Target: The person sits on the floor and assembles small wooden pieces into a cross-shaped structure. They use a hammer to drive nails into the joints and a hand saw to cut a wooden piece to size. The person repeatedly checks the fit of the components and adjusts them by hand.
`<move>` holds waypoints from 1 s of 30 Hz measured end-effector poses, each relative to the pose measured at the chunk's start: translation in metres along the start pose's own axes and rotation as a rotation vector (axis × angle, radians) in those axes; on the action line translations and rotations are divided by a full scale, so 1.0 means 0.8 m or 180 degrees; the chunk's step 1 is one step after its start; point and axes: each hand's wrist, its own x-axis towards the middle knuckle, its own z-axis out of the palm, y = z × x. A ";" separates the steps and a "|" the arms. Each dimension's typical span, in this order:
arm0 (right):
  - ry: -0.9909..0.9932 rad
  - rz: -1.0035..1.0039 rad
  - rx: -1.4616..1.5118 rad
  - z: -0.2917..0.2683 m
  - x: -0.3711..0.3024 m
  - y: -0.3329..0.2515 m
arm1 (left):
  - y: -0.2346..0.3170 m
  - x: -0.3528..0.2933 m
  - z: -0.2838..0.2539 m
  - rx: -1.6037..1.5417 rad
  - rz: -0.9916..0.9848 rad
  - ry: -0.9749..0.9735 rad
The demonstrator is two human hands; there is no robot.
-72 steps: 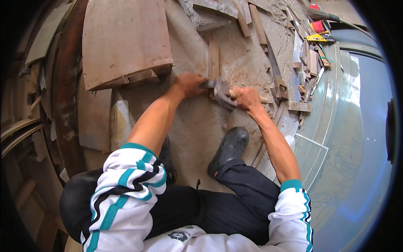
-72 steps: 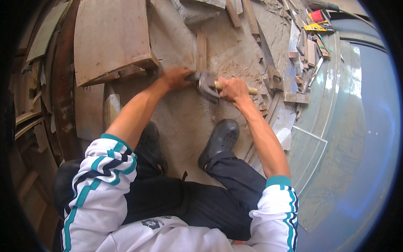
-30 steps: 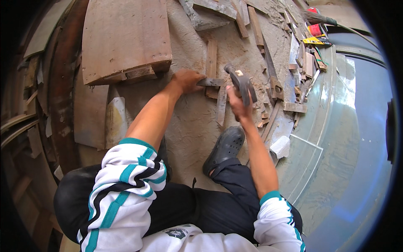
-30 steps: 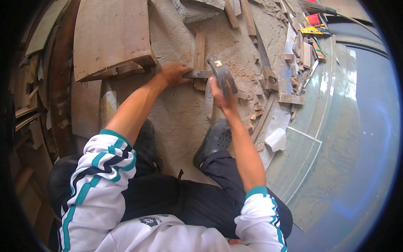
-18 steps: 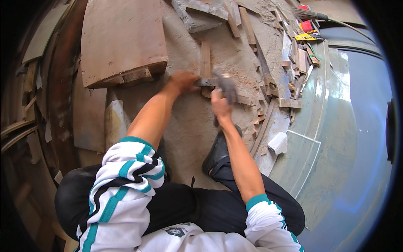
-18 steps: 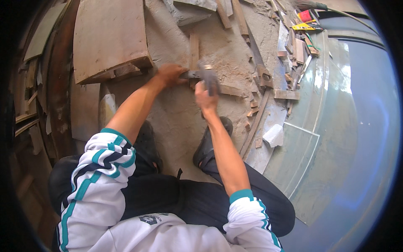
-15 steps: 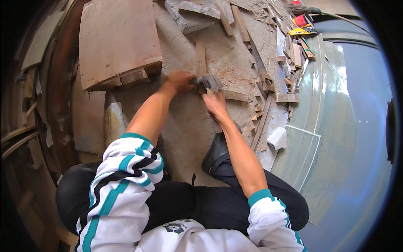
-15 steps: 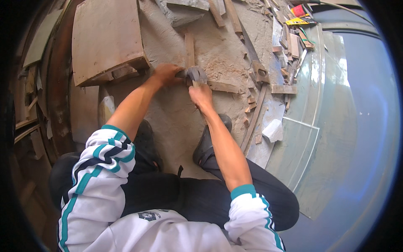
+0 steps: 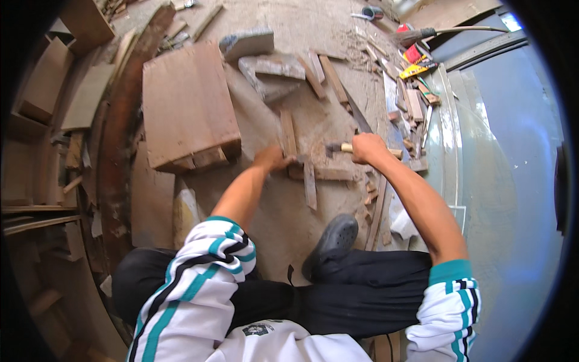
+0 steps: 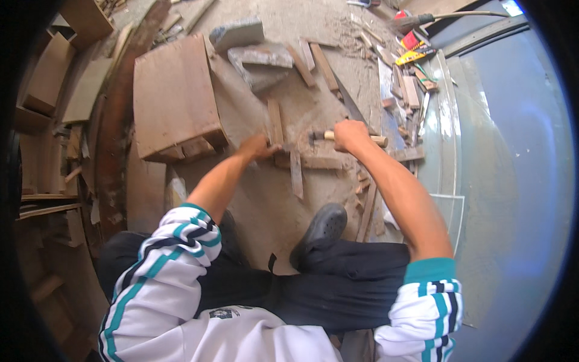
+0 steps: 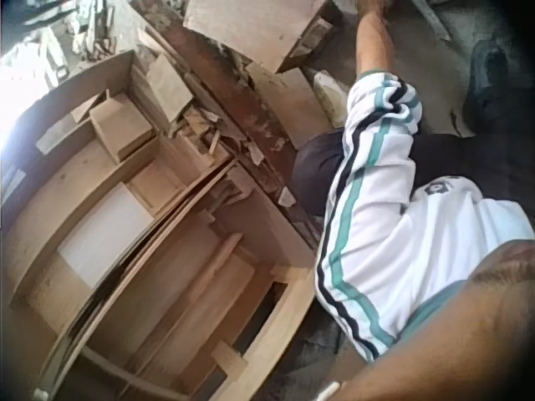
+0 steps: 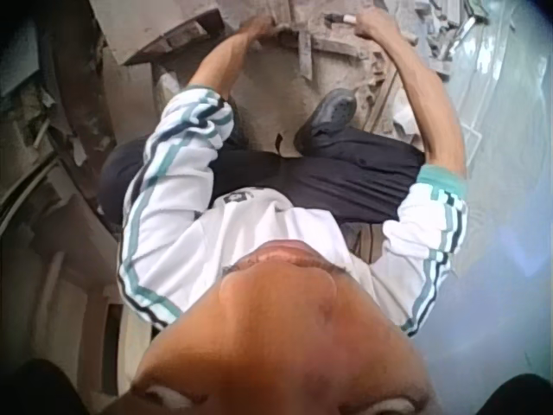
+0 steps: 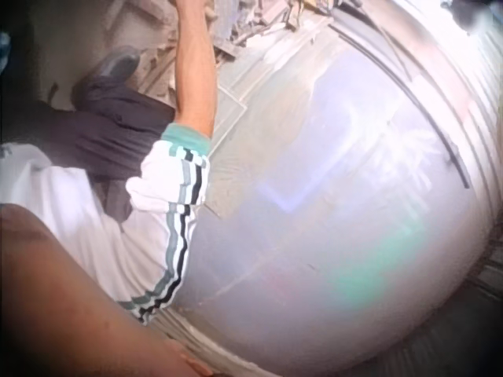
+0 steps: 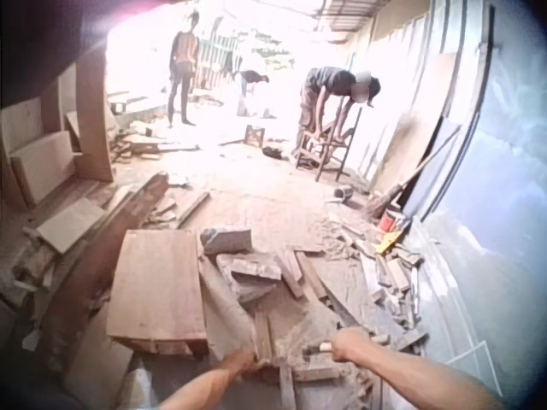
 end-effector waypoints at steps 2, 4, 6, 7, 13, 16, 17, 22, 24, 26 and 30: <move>0.0052 -0.0422 -0.0553 -0.021 -0.007 0.005 | -0.008 0.001 0.004 -0.0145 -0.0017 0.0092; 0.0048 -0.0716 -0.0879 -0.041 -0.014 0.008 | -0.022 0.003 0.017 -0.0309 0.0157 0.0274; -0.0066 -0.0853 -0.0900 -0.036 -0.004 0.011 | -0.034 0.007 0.037 -0.0479 0.0231 0.0363; -0.0165 -0.0843 -0.0911 -0.024 0.002 0.026 | -0.016 0.010 0.046 -0.0478 0.0192 0.0207; 0.0099 -0.0964 -0.0658 -0.013 0.074 -0.012 | -0.008 -0.058 0.011 -0.0253 -0.0305 0.0365; 0.0114 -0.0997 -0.0791 -0.012 0.090 0.001 | 0.031 -0.079 -0.026 0.0020 -0.0396 0.0392; 0.0019 -0.0976 -0.0789 -0.008 0.094 0.000 | 0.037 -0.087 -0.029 0.0093 -0.0414 0.0433; 0.0024 -0.0906 -0.0931 0.007 0.124 -0.011 | 0.053 -0.110 -0.065 0.0417 -0.0538 0.0342; -0.0169 -0.0595 -0.0965 0.017 0.137 -0.015 | 0.055 -0.104 -0.071 0.0497 -0.0594 0.0307; -0.0257 -0.0433 -0.0759 0.015 0.131 -0.016 | 0.055 -0.109 -0.076 0.0625 -0.0616 0.0185; -0.0130 -0.0341 -0.0444 -0.019 0.109 -0.016 | 0.060 -0.121 -0.092 0.0806 -0.0580 0.0124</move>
